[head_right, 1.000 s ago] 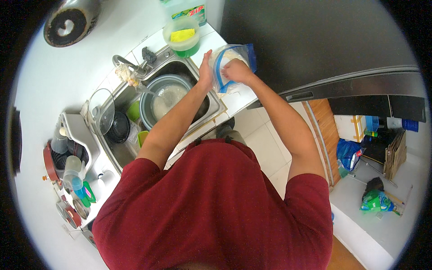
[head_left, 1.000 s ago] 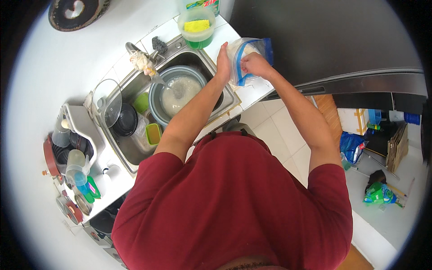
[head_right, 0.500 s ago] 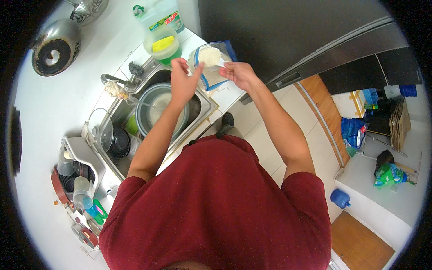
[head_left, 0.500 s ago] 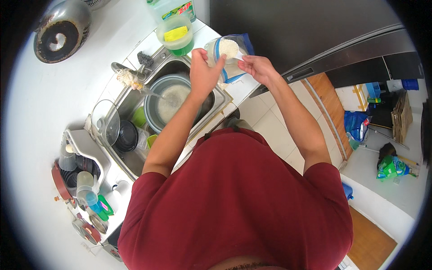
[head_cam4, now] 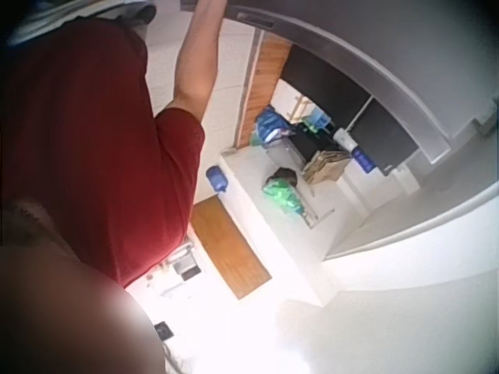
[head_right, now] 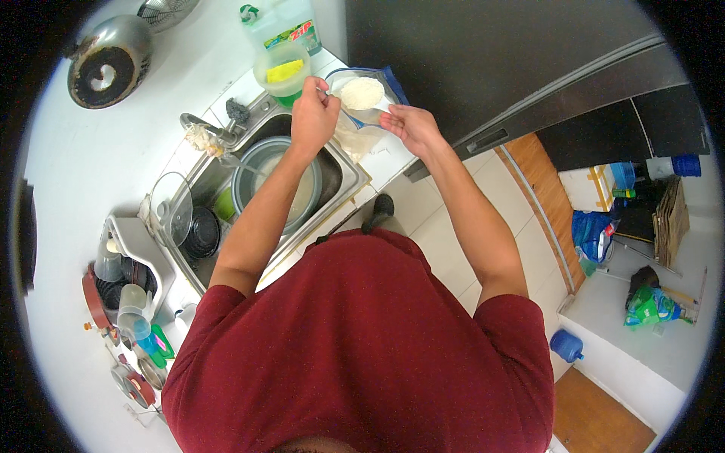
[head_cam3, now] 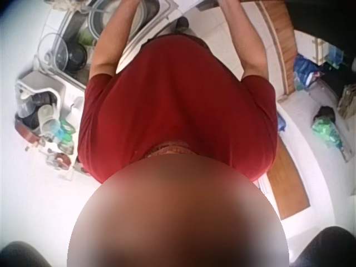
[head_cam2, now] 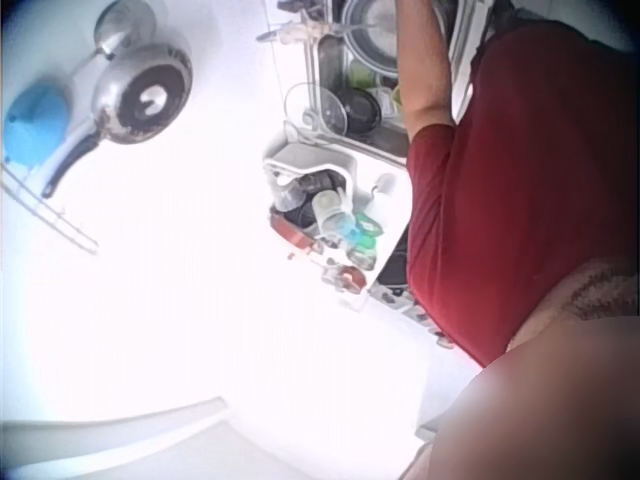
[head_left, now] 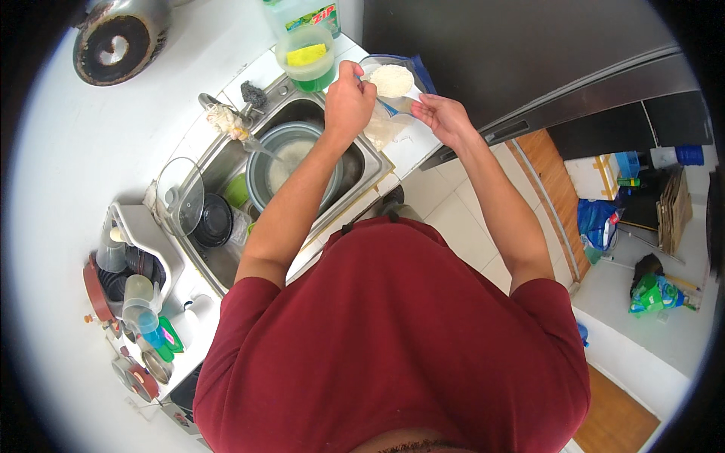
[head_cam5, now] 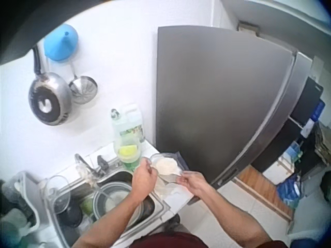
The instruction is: The person washes rice in a metal bowl under running water at a kitchen sink, repeatedly rinsing and draining the water. They then scoop rice from a zip-top bag into the bowl and continue rinsing.
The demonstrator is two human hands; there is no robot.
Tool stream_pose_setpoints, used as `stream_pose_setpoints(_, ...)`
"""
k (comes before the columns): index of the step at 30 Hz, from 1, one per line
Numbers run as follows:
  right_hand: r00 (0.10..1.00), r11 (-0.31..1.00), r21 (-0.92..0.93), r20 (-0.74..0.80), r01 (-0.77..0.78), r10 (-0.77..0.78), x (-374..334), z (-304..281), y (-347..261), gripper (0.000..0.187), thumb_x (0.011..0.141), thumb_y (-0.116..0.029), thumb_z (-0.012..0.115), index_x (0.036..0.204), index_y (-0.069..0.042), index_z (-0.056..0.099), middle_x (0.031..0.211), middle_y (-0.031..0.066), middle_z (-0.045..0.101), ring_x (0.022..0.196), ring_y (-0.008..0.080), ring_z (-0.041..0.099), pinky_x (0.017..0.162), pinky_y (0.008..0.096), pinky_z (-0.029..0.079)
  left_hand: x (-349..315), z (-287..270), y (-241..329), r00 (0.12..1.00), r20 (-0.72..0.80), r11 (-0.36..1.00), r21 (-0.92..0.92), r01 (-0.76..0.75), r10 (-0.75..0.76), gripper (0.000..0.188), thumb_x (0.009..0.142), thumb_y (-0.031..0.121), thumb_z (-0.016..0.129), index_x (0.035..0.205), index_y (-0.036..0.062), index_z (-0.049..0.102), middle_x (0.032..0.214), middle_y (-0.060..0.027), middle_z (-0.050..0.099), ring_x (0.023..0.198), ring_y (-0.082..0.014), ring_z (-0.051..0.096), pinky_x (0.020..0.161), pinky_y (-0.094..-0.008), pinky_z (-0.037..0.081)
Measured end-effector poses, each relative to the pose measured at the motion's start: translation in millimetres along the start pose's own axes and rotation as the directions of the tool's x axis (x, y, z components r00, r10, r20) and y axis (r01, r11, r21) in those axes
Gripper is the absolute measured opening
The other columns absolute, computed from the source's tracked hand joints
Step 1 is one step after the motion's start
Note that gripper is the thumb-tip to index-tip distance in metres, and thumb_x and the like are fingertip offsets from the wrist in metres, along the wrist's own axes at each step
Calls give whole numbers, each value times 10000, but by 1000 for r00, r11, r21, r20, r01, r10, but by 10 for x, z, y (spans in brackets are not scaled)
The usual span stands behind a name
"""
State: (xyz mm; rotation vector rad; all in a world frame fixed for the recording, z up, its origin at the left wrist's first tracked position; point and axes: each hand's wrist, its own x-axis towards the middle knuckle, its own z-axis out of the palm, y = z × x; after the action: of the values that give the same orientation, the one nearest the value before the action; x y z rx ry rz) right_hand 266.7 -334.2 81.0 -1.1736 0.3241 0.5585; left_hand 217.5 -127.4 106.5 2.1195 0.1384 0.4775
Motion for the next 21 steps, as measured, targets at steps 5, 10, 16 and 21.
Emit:
stream_pose_setpoints(5, 997, 997, 34, 44, 64, -66, -217, 58, -172, 213, 960, -79, 580, 1091, 86, 547, 948, 164, 645, 847, 216, 659, 800, 307, 581, 62, -42, -97, 994, -54, 989, -119, 87, -94, 228, 892, 147, 607, 1022, 19, 470, 680, -170, 641, 637, -339, 644, 630, -448, 484)
stream_pose_setpoints(10, 969, 993, -6, 220, 116, -112, -489, 378, -487, 220, 948, -108, 612, 1068, 73, 573, 898, 124, 655, 801, 176, 658, 750, 279, 576, -320, -16, -456, 947, -3, 877, -378, 296, -321, 321, 979, 331, 540, 989, 12, 510, 705, -87, 630, 596, -148, 546, 569, -317, 434)
stream_pose_setpoints(16, 961, 983, -138, 266, 118, -78, -753, 1002, -68, 185, 926, -108, 636, 980, 69, 626, 840, 118, 664, 746, 176, 662, 717, 277, 571, -1494, -264, -1167, 801, 98, 774, -210, 597, -591, 378, 975, 366, 522, 1002, -8, 569, 723, -125, 643, 637, -195, 594, 626, -341, 462)
stream_pose_setpoints(21, 936, 670, -656, 277, 348, -215, -550, 1265, 1022, 167, 918, -117, 616, 901, 44, 658, 799, 106, 671, 729, 202, 677, 681, 327, 571, -2165, -647, -1417, 691, 3, 689, -79, 721, -723, 456, 982, 408, 470, 1020, -27, 599, 731, -176, 657, 701, -297, 655, 714, -418, 485)
